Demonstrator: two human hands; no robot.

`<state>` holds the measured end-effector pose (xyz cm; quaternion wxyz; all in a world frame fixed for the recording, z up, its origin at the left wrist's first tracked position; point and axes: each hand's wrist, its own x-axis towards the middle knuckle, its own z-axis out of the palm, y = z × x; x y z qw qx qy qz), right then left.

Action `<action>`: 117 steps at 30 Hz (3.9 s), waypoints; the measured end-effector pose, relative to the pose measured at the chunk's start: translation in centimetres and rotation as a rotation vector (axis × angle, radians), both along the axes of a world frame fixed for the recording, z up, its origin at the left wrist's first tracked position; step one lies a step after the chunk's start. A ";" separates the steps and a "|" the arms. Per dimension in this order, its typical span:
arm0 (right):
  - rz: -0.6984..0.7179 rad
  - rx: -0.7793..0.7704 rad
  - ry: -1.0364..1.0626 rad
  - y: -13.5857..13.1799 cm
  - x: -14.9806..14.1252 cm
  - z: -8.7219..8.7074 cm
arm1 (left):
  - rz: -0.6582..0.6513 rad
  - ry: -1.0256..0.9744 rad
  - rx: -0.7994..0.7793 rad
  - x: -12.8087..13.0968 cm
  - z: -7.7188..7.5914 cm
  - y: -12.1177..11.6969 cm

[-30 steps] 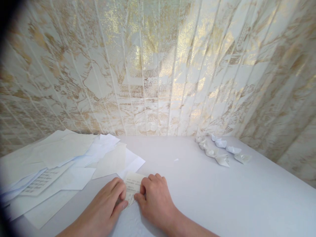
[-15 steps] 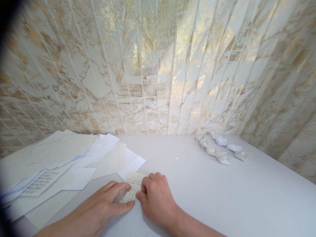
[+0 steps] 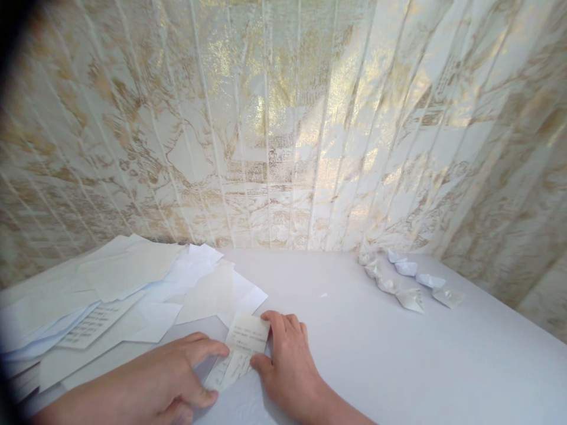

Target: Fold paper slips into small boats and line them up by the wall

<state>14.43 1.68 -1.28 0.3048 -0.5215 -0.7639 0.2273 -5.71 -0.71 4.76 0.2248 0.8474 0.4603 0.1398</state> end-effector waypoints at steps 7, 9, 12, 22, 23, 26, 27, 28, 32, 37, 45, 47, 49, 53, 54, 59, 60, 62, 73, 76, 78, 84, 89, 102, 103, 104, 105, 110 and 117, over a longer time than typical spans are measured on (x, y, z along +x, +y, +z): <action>0.092 -0.070 0.023 -0.3 -0.2 -0.1 | 0.259 -0.119 -0.001 1.9 -4.0 1.5; 0.114 -0.093 0.045 -0.4 -0.2 0.1 | 0.299 -0.171 -0.030 2.2 -4.7 1.8; 0.175 -0.135 0.144 -0.5 -0.1 0.4 | 0.301 -0.231 -0.143 2.4 -4.6 1.8; 0.189 -0.173 0.398 -0.2 -0.5 0.1 | 0.249 -0.489 -0.121 2.5 -4.1 1.8; 0.174 -0.137 0.373 -0.3 -0.5 0.2 | 0.227 -0.508 -0.129 2.5 -4.1 1.8; 0.160 0.084 0.275 -0.5 -0.2 0.5 | 0.189 -0.522 -0.117 2.5 -4.2 1.8; 0.171 0.202 0.217 -0.5 0.0 0.6 | 0.196 -0.508 -0.083 2.4 -4.2 1.7; 0.182 0.334 0.147 -0.5 0.3 0.8 | 0.213 -0.485 -0.030 2.3 -4.2 1.6; 0.246 0.755 -0.172 0.1 1.5 1.5 | 0.141 -0.331 0.357 1.8 -4.5 1.1; 0.351 0.808 -0.357 0.4 1.9 1.7 | -0.199 -0.076 0.576 1.7 -5.1 1.2; 0.581 0.496 -0.379 0.2 2.2 2.4 | -0.215 0.120 0.450 1.8 -7.7 1.4; 0.608 0.394 -0.309 0.0 2.3 2.7 | -0.180 0.117 0.402 1.7 -8.2 1.3; 0.607 0.298 -0.240 -0.1 2.2 2.8 | -0.132 0.102 0.337 1.6 -8.3 1.1; 0.534 0.125 -0.144 0.0 2.1 2.2 | -0.030 0.039 0.202 1.8 -7.5 0.8; 0.520 0.089 -0.122 0.0 2.1 2.0 | -0.017 0.026 0.175 1.9 -7.1 0.7; 0.426 -0.045 -0.018 0.1 1.8 1.4 | 0.073 -0.073 0.111 2.2 -5.7 0.3; 0.399 -0.065 0.000 0.0 1.7 1.3 | 0.098 -0.092 0.105 2.3 -5.5 0.2; 0.333 -0.096 0.031 -0.3 1.4 1.2 | 0.133 -0.115 0.093 2.5 -5.3 0.2; 0.167 -0.070 -0.012 -1.2 0.1 1.0 | 0.199 -0.030 0.066 3.2 -5.7 0.3; 0.128 -0.063 -0.024 -1.2 0.0 1.0 | 0.177 0.000 0.011 3.1 -5.4 0.4; 0.119 -0.064 -0.020 -1.2 0.1 1.0 | 0.177 0.011 -0.002 3.1 -5.2 0.5; 0.142 -0.095 0.003 -1.3 0.4 1.5 | 0.179 0.049 0.040 3.3 -5.3 0.5; 0.175 -0.148 0.008 -0.9 0.7 1.9 | 0.156 0.078 0.092 3.2 -5.9 0.5; 0.130 -0.159 -0.012 -0.6 0.6 1.4 | 0.148 0.039 0.075 3.4 -5.6 0.5; 0.122 -0.146 -0.024 -0.6 0.5 1.4 | 0.159 0.041 0.079 3.4 -5.6 0.5; 0.115 -0.131 -0.036 -0.6 0.4 1.5 | 0.168 0.042 0.081 3.4 -5.6 0.5; 0.105 -0.116 -0.048 -0.6 0.3 1.5 | 0.174 0.043 0.081 3.5 -5.5 0.5; 0.079 -0.065 -0.077 -0.6 0.2 1.0 | 0.170 0.058 0.065 3.5 -5.5 0.6; 0.089 -0.045 -0.103 -0.7 0.1 0.8 | 0.179 0.063 0.012 3.1 -5.1 0.4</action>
